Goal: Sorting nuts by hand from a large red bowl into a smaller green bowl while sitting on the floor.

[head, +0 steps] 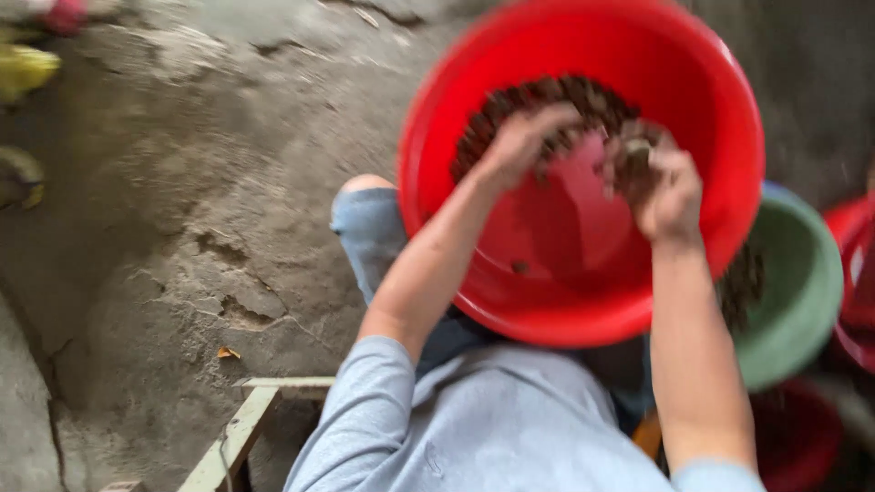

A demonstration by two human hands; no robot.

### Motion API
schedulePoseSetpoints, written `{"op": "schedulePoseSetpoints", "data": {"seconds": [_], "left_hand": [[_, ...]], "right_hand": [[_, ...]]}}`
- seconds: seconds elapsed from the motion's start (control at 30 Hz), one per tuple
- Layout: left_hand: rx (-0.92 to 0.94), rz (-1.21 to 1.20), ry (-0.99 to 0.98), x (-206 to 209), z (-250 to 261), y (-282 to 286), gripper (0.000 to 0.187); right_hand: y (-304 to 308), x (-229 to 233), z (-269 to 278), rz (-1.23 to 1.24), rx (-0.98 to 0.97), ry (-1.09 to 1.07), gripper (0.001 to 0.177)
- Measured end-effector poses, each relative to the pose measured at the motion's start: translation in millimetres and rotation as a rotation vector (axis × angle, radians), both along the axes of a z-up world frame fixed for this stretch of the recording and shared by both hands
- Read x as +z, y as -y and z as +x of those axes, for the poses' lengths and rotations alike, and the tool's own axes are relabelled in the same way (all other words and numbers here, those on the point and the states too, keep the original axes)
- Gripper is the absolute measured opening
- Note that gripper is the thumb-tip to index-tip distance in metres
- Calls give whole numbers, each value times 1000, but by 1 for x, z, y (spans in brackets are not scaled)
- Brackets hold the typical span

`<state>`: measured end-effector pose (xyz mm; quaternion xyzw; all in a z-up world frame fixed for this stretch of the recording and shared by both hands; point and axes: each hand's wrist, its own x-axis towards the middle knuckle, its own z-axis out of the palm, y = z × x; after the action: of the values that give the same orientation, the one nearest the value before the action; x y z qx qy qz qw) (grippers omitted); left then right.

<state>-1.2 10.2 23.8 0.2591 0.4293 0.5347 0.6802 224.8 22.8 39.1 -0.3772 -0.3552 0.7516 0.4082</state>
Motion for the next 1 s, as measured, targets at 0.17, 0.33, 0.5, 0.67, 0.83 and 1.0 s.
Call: {"op": "schedulePoseSetpoints", "data": {"seconds": [0.17, 0.33, 0.5, 0.67, 0.83, 1.0], "left_hand": [[142, 247, -504, -88, 1, -19, 19], [53, 316, -465, -103, -6, -8, 24], [-17, 415, -973, -76, 3, -1, 17], [-155, 107, -1223, -95, -2, 0, 47], [-176, 237, -1159, -61, -3, 5, 19], [-404, 151, -1173, -61, 5, 11, 32]], "right_hand": [[-10, 2, 23, -190, -249, -5, 34], [-7, -21, 25, 11, -247, 511, 27], [-3, -39, 6, 465, 63, 857, 15], [-8, -77, -31, 799, 277, 1345, 35], [-8, -100, -43, 896, 309, 1416, 29], [-18, -90, -25, 592, 156, 1176, 25]]}}
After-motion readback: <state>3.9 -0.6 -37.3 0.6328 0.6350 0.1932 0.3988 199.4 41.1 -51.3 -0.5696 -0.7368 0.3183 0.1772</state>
